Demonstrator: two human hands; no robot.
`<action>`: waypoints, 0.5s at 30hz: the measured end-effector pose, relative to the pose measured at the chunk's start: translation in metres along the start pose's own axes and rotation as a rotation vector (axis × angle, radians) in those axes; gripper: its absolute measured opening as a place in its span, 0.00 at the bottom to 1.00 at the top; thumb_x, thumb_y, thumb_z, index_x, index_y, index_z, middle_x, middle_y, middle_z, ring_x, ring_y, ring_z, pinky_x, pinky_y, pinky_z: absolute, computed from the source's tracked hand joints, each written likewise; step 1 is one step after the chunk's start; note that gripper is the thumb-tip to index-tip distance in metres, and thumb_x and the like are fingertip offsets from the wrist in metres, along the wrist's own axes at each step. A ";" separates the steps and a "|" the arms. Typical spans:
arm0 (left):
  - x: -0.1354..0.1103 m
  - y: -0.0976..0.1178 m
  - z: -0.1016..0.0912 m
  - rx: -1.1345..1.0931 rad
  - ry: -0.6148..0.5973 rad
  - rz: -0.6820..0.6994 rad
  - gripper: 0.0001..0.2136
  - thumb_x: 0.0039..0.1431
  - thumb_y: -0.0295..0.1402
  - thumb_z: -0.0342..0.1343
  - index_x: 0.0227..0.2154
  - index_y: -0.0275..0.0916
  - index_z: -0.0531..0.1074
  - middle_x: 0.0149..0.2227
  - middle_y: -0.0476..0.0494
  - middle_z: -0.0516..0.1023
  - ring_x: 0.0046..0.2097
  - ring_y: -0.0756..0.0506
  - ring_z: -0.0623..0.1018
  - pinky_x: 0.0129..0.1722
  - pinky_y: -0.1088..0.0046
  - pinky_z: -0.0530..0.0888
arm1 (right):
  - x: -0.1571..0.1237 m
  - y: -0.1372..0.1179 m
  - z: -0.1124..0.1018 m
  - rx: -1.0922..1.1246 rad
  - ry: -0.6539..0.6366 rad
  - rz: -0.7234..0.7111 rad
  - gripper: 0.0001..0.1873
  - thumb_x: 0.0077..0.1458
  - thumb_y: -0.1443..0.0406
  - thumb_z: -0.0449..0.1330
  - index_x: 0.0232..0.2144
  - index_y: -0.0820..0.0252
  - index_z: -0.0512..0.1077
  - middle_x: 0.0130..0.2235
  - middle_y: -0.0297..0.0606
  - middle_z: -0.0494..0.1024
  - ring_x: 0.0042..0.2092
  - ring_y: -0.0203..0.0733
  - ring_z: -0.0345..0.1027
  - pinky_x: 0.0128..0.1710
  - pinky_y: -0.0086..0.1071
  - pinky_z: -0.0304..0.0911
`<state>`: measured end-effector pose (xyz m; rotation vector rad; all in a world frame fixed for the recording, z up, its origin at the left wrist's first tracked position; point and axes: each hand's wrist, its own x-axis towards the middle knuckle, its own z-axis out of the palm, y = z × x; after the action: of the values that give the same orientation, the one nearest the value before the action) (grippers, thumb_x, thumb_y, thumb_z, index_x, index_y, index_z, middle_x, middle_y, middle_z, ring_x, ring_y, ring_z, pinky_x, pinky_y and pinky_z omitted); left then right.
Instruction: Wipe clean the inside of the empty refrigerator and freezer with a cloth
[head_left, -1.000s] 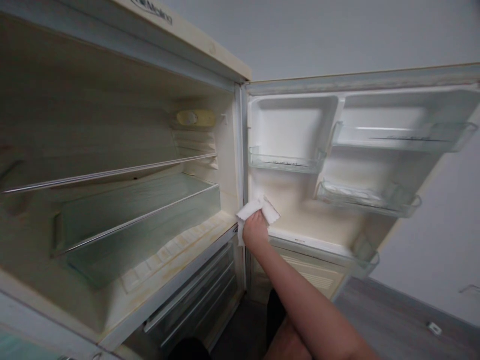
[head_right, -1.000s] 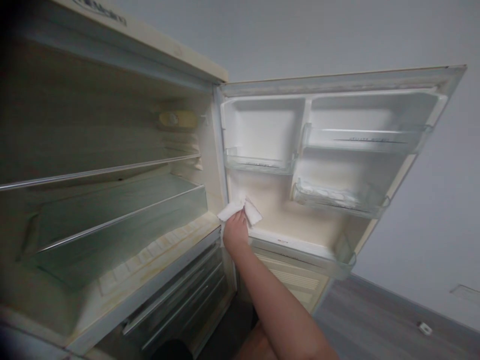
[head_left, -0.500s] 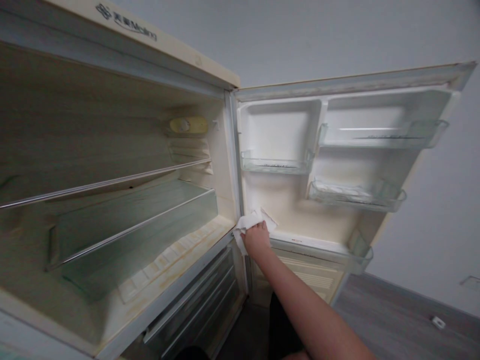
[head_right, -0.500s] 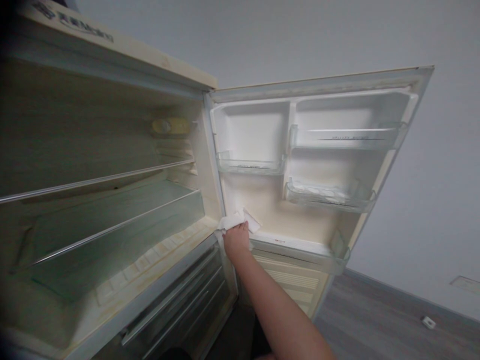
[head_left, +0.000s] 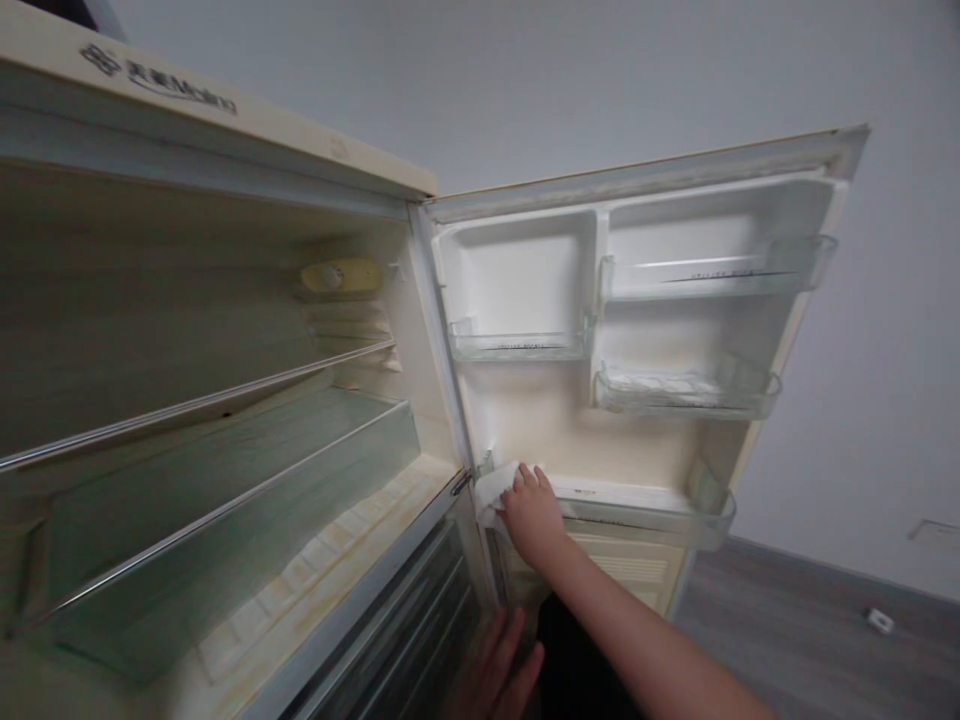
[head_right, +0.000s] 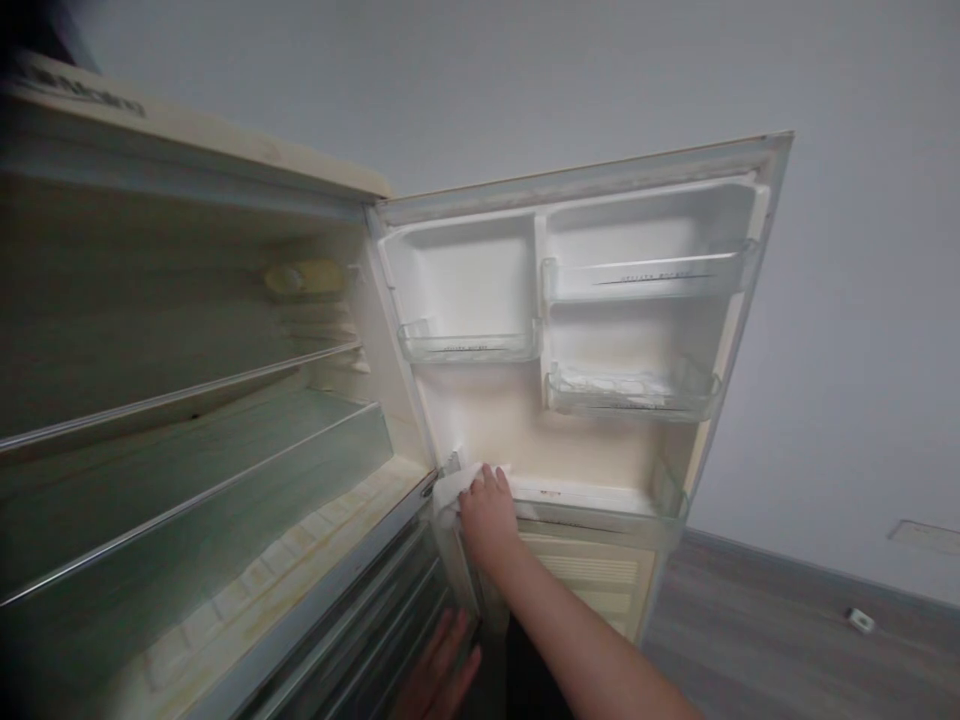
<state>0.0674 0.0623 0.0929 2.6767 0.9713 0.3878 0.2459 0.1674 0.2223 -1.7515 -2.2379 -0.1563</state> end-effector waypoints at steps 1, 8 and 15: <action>-0.002 -0.008 -0.003 0.125 0.206 0.098 0.26 0.66 0.41 0.52 0.66 0.48 0.62 0.70 0.38 0.59 0.71 0.33 0.57 0.64 0.47 0.66 | -0.004 0.005 -0.002 -0.002 -0.004 0.010 0.18 0.65 0.64 0.54 0.50 0.64 0.78 0.59 0.55 0.73 0.68 0.56 0.54 0.68 0.50 0.45; 0.028 -0.022 -0.070 0.324 0.485 0.047 0.31 0.64 0.35 0.55 0.69 0.45 0.53 0.73 0.39 0.49 0.73 0.32 0.48 0.64 0.45 0.66 | -0.032 0.034 -0.016 0.012 0.034 0.107 0.19 0.64 0.59 0.57 0.45 0.66 0.80 0.56 0.57 0.75 0.66 0.54 0.59 0.68 0.46 0.45; 0.101 -0.050 -0.083 0.281 0.570 0.008 0.36 0.63 0.37 0.56 0.70 0.42 0.46 0.72 0.32 0.49 0.73 0.31 0.49 0.66 0.42 0.60 | -0.056 0.060 -0.029 0.034 0.046 0.152 0.19 0.67 0.62 0.51 0.42 0.65 0.80 0.49 0.53 0.80 0.65 0.51 0.60 0.64 0.44 0.50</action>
<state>0.0849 0.1781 0.1694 2.8757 1.2391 1.1377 0.3203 0.1223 0.2280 -1.8720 -2.0535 -0.1236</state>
